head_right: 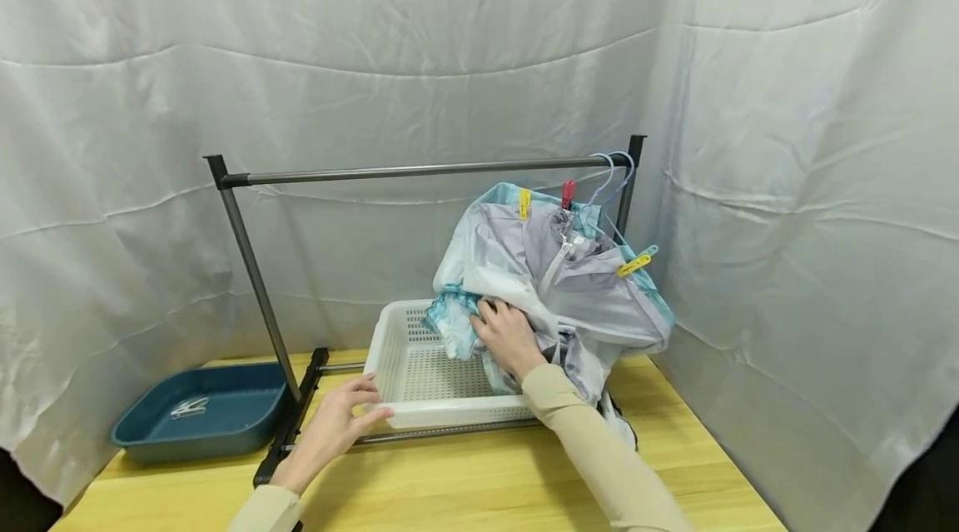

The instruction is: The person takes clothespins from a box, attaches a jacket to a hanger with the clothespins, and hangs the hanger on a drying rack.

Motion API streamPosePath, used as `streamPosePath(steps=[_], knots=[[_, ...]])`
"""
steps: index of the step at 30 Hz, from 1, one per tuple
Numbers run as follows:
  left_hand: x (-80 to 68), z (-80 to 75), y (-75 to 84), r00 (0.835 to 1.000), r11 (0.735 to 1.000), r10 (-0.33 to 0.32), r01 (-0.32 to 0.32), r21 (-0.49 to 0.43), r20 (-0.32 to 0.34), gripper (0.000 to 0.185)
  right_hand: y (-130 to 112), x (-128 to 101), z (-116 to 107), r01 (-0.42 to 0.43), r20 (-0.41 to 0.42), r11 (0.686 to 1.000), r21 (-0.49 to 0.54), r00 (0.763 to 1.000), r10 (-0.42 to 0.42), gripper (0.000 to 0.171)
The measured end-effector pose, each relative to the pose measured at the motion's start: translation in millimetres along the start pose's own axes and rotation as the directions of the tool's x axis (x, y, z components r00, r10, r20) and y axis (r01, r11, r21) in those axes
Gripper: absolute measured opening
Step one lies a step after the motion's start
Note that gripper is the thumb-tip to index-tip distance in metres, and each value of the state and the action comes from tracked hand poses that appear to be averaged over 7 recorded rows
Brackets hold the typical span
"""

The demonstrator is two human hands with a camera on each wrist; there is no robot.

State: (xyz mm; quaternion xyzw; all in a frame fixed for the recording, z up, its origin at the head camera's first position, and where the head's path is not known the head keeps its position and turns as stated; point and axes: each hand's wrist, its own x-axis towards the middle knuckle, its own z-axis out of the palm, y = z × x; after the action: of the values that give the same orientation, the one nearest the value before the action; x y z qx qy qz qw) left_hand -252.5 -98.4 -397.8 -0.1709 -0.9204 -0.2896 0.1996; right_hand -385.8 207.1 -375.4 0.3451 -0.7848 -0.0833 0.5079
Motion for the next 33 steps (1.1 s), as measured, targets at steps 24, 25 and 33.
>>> streamPosePath(steps=[24, 25, 33], knots=[[-12.3, -36.4, -36.1, 0.998, 0.995, 0.057, -0.055, 0.086, -0.026, 0.026, 83, -51, -9, -0.323, 0.254, 0.944, 0.067, 0.92, 0.297, 0.034], [-13.0, -37.6, -37.8, 0.998, 0.995, 0.06, -0.057, 0.088, -0.03, 0.026, 82, -52, -11, -0.349, 0.295, 0.933, 0.088, 0.904, 0.31, 0.038], [-15.8, -42.1, -40.2, 0.995, 0.993, 0.084, -0.08, 0.082, -0.05, 0.025, 66, -33, -30, -0.427, 0.517, 0.889, 0.164, 0.805, 0.291, 0.054]])
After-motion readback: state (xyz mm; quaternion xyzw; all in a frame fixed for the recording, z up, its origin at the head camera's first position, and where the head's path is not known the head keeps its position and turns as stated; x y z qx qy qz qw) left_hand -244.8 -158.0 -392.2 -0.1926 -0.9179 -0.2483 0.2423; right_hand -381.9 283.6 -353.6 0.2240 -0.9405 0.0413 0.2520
